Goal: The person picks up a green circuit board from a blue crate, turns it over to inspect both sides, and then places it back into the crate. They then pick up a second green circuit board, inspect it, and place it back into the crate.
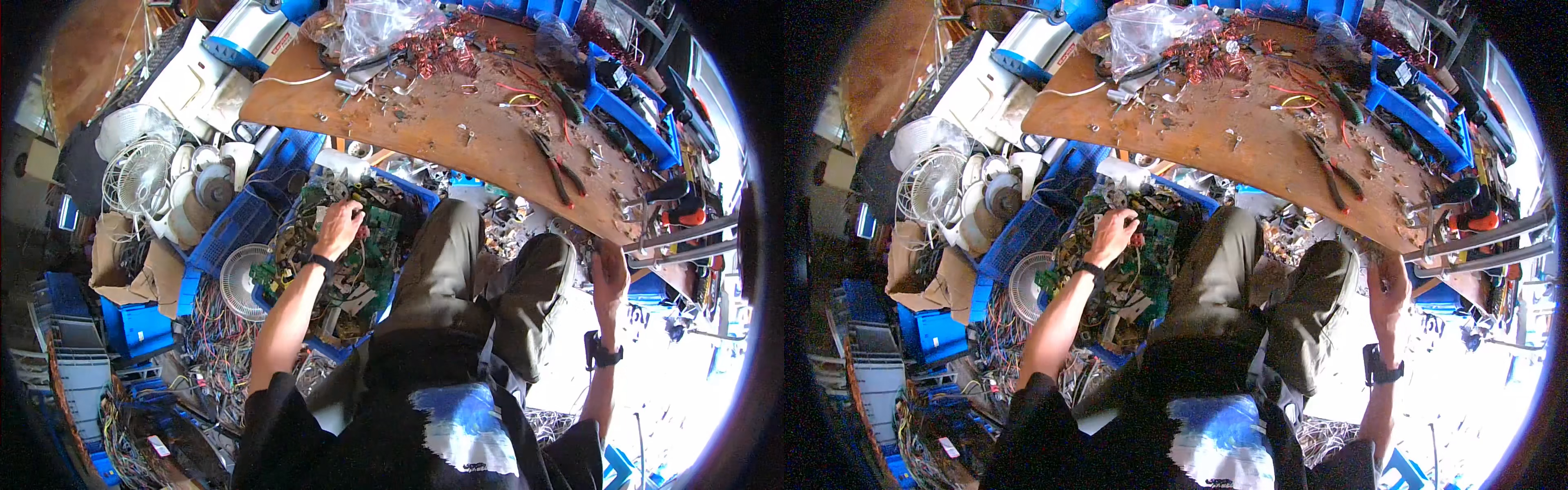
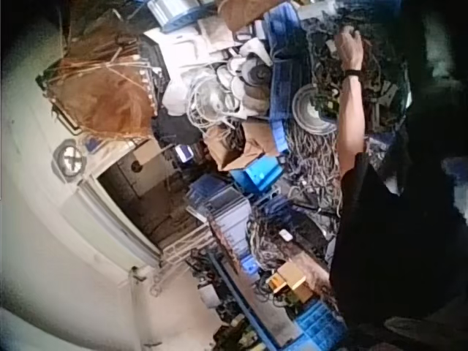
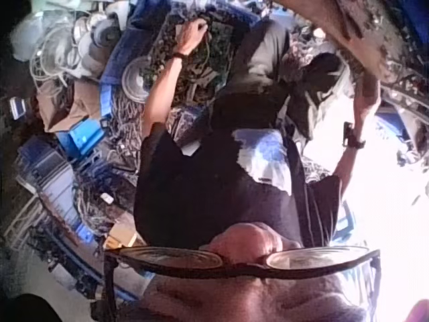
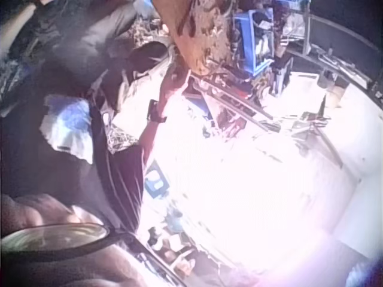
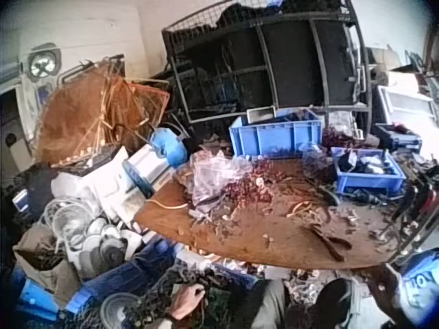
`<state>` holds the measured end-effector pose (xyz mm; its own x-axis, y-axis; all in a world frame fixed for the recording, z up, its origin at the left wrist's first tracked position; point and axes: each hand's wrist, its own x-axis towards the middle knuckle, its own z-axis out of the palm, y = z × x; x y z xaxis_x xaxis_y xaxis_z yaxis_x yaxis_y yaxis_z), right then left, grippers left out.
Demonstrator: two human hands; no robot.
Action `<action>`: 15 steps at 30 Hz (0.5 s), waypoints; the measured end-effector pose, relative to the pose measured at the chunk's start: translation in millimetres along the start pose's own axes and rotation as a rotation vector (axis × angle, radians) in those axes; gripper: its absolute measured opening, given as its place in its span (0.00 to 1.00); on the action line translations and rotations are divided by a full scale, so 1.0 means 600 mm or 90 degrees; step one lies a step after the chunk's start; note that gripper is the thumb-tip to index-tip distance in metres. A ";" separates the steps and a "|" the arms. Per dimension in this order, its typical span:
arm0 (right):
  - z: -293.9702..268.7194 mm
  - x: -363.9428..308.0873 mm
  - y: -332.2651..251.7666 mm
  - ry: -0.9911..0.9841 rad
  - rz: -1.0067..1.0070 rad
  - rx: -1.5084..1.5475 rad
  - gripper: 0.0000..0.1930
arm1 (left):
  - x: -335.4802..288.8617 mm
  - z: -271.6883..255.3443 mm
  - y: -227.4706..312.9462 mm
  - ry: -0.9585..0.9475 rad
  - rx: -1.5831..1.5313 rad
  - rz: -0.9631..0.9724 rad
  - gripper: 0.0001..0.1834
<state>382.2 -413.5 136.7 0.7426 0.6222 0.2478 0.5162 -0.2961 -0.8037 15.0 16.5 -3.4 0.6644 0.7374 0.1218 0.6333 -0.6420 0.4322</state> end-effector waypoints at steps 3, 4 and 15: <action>0.041 -0.038 -0.042 -0.023 0.038 0.101 0.13 | -0.078 0.008 -0.036 -0.119 0.028 -0.050 0.18; 0.044 -0.015 -0.054 -0.015 0.021 0.098 0.13 | -0.053 0.022 -0.033 -0.122 0.022 -0.052 0.18; 0.128 0.081 -0.044 0.025 -0.022 0.092 0.12 | -0.006 0.078 -0.039 -0.207 0.147 -0.065 0.18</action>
<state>371.8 -320.0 128.4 0.7431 0.6002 0.2958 0.4773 -0.1657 -0.8630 16.5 19.3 -55.8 0.6612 0.7184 -0.2161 0.7500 -0.6269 0.2107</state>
